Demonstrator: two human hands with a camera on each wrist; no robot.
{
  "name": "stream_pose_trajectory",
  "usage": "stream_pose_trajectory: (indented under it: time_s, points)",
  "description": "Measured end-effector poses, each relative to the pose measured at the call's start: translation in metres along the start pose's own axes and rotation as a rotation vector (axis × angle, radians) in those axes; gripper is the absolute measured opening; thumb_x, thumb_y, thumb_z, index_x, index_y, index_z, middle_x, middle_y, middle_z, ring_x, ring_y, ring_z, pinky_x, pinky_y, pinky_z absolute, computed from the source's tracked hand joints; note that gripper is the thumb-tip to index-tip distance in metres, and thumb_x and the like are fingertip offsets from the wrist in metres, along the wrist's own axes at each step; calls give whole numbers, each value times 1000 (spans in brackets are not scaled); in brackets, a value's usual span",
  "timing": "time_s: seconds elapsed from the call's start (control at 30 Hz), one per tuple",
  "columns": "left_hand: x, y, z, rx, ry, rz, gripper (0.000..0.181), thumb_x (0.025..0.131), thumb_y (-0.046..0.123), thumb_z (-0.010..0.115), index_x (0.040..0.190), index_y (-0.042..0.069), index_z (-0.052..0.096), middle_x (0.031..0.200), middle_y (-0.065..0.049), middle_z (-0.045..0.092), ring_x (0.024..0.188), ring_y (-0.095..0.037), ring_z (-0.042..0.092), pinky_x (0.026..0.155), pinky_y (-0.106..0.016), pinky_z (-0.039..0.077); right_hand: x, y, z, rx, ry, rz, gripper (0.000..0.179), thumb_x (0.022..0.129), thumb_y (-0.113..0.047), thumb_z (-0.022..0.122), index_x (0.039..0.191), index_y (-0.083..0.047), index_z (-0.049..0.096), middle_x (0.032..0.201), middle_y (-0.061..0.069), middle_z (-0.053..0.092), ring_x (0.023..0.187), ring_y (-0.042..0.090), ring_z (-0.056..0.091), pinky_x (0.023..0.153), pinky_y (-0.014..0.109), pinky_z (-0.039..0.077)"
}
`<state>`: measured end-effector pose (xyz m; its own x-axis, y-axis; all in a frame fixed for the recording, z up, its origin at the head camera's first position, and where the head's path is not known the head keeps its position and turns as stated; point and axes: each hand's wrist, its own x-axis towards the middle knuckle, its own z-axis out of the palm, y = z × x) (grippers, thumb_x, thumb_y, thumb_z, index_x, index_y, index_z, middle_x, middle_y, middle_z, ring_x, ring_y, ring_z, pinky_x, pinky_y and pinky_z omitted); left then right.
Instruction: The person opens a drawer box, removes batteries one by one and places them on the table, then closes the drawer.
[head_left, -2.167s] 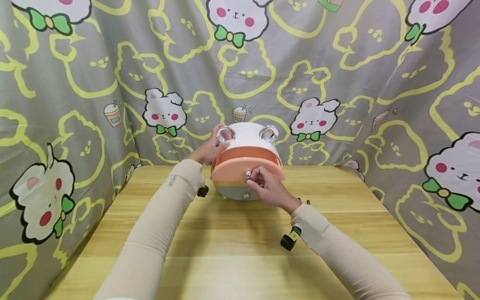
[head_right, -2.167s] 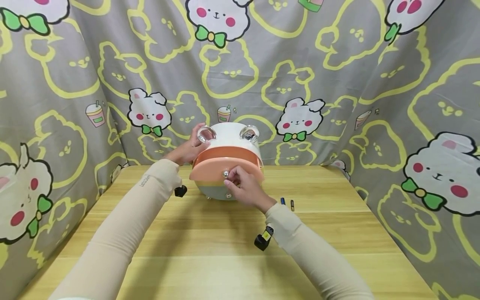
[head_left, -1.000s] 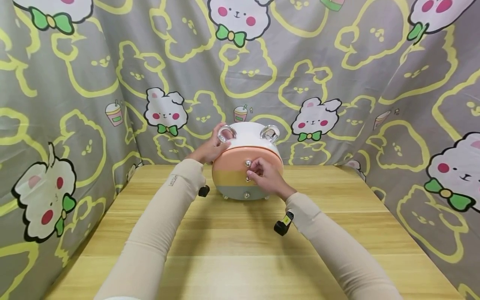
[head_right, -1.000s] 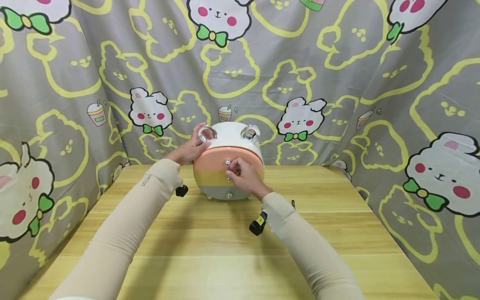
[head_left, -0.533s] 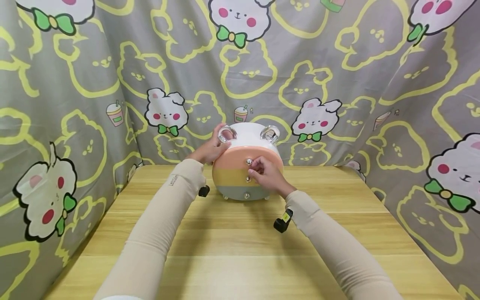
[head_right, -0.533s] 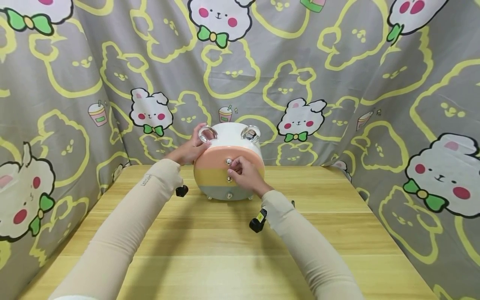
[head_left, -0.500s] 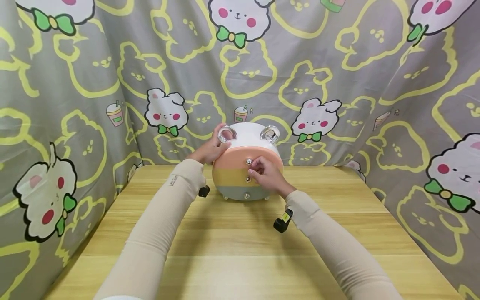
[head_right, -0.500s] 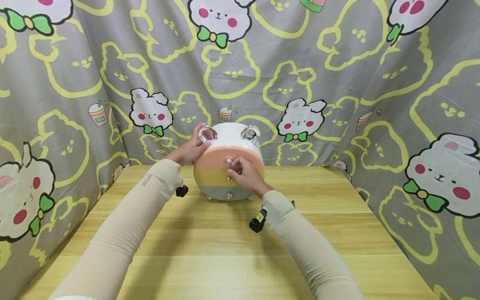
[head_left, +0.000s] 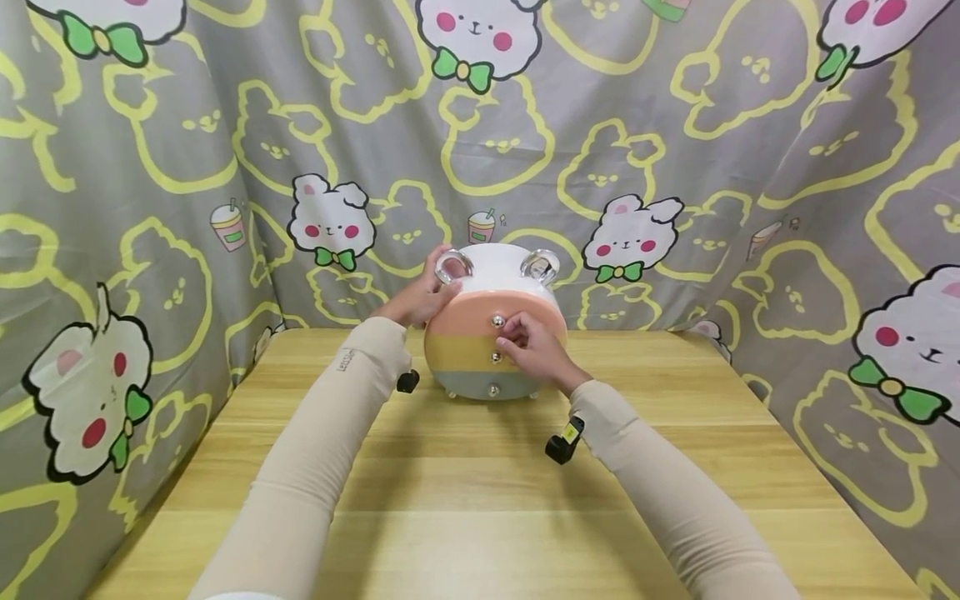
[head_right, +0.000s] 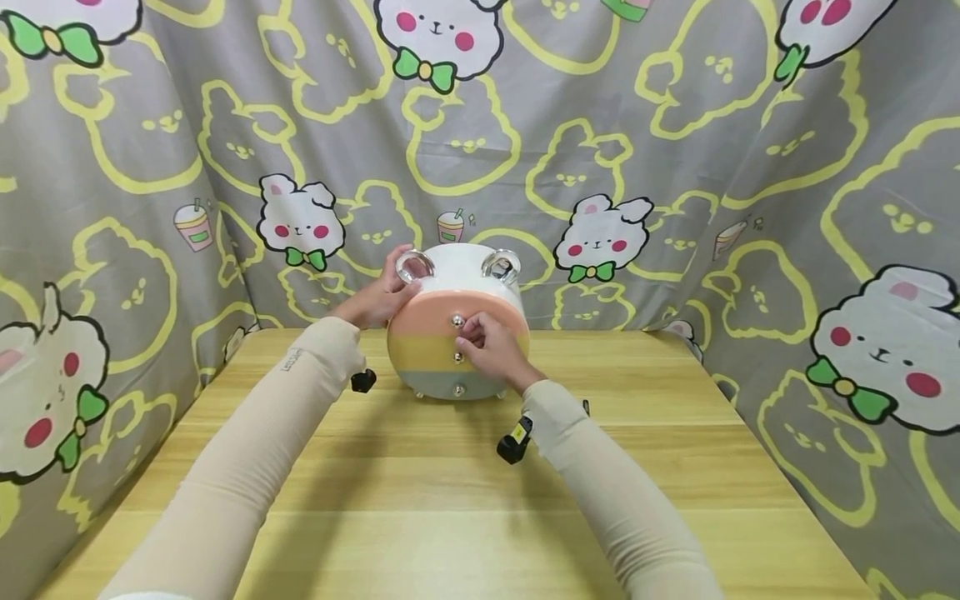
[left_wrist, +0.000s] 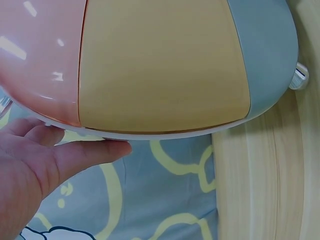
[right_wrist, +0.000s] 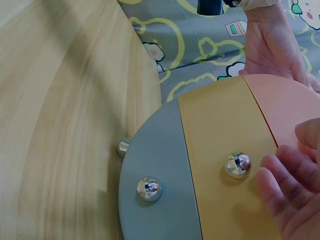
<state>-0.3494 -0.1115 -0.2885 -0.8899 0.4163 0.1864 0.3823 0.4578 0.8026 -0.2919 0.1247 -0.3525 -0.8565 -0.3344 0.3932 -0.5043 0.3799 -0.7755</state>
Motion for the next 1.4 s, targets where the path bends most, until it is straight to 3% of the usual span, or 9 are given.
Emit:
stream_pose_trajectory:
  time_s: [0.13,0.37,0.57,0.73,0.9,1.2,1.4]
  points:
    - [-1,2,0,-6,2,14,72,103,29,47,152,26,-6,125,-28,54,98,-37,59,93,-43,44,-2,3,1,-25,1,-19,14,91,-3,65,97,2,54,91,14,64,73,18,58,64,25,50]
    - [-2,2,0,-19,-10,-18,85,97,31,59,152,28,-6,143,-26,42,123,-39,46,108,-45,32,-7,14,7,-42,15,-3,14,89,-3,67,94,0,54,86,9,62,71,17,58,64,26,50]
    - [-2,1,-1,13,-22,-17,104,86,24,75,150,32,-7,139,-29,42,121,-37,47,106,-44,35,-12,19,14,-113,36,31,13,88,-5,68,90,-3,55,81,6,63,70,15,58,62,26,49]
    - [0,1,-1,-24,-19,-28,112,80,20,81,149,33,-6,138,-29,42,119,-35,49,105,-45,36,-13,23,19,-180,63,23,13,87,-7,70,86,-5,57,81,4,63,72,15,60,65,27,51]
    - [-1,6,0,-32,-27,-45,115,79,19,82,151,31,-7,131,-32,44,113,-39,51,104,-47,37,-16,26,23,-243,60,-49,15,87,-8,70,89,-5,56,85,7,67,78,18,66,70,29,55]
    - [1,-1,1,-36,-29,-40,114,79,21,82,148,36,-7,140,-28,38,121,-36,47,106,-47,35,-17,32,32,-340,95,-198,20,87,-7,72,92,-3,53,86,10,68,78,20,70,67,24,56]
    - [0,0,2,-29,-24,-45,115,79,22,82,149,35,-8,137,-29,41,118,-37,49,105,-47,36,-16,32,41,-414,203,-180,23,90,-19,70,86,-7,51,75,4,65,65,13,65,56,22,52]
